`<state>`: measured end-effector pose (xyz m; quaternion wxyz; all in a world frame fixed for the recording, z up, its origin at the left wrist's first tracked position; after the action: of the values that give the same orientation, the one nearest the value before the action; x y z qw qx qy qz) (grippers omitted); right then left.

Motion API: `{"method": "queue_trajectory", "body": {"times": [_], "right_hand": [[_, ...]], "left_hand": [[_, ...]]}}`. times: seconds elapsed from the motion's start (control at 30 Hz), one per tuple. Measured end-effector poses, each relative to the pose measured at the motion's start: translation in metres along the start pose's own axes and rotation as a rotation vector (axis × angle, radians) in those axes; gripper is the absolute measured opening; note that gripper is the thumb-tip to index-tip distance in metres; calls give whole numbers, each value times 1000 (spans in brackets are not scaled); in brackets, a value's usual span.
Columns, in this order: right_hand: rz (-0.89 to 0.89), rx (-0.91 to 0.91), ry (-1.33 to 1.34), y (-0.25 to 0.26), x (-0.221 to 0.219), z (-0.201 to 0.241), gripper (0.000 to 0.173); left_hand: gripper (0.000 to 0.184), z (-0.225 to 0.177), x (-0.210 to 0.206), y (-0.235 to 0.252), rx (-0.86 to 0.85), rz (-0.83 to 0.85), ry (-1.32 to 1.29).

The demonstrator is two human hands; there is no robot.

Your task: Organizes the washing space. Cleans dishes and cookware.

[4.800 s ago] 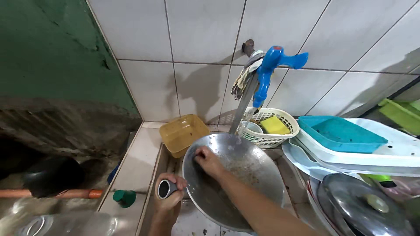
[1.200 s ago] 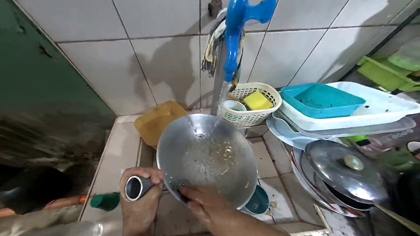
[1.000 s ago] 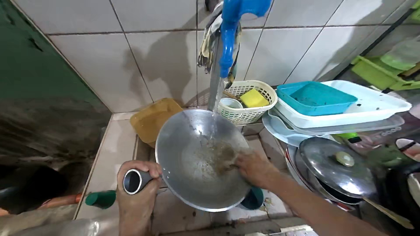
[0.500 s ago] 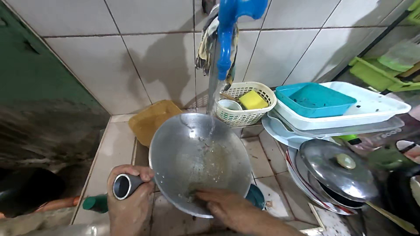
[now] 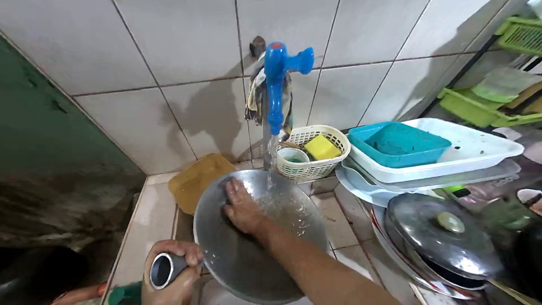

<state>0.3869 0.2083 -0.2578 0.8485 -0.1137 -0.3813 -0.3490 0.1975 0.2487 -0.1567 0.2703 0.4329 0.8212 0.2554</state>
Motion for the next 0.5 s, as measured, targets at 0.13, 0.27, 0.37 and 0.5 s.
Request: {"method": "queue_trajectory", "body": {"times": [0.13,0.27,0.37,0.5], "right_hand": [[26,159,-38,1,-6,22,57],[95,-121,-463,-6,37,-70,62],[134,-241,-626,-60,75,-110,61],[419,-423,-604,-143,82,-98,49]], "left_hand": [[37,2,7,-4,-1,7,-41],[39,-3,4,-6,-4,-25,-5],[37,-4,4,-13,22,-99,40],[34,4,7,-18,82,-178,26]]}}
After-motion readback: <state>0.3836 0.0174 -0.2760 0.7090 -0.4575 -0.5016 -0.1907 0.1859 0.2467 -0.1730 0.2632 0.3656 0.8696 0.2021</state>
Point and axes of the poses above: each hand's wrist, its own y-axis towards the middle knuckle, its own x-axis out of the back of the hand, z = x × y, the point moved 10 cm from there along y, towards the middle knuckle, and after that the axes turned 11 degrees about -x, right-handed, at the moved point
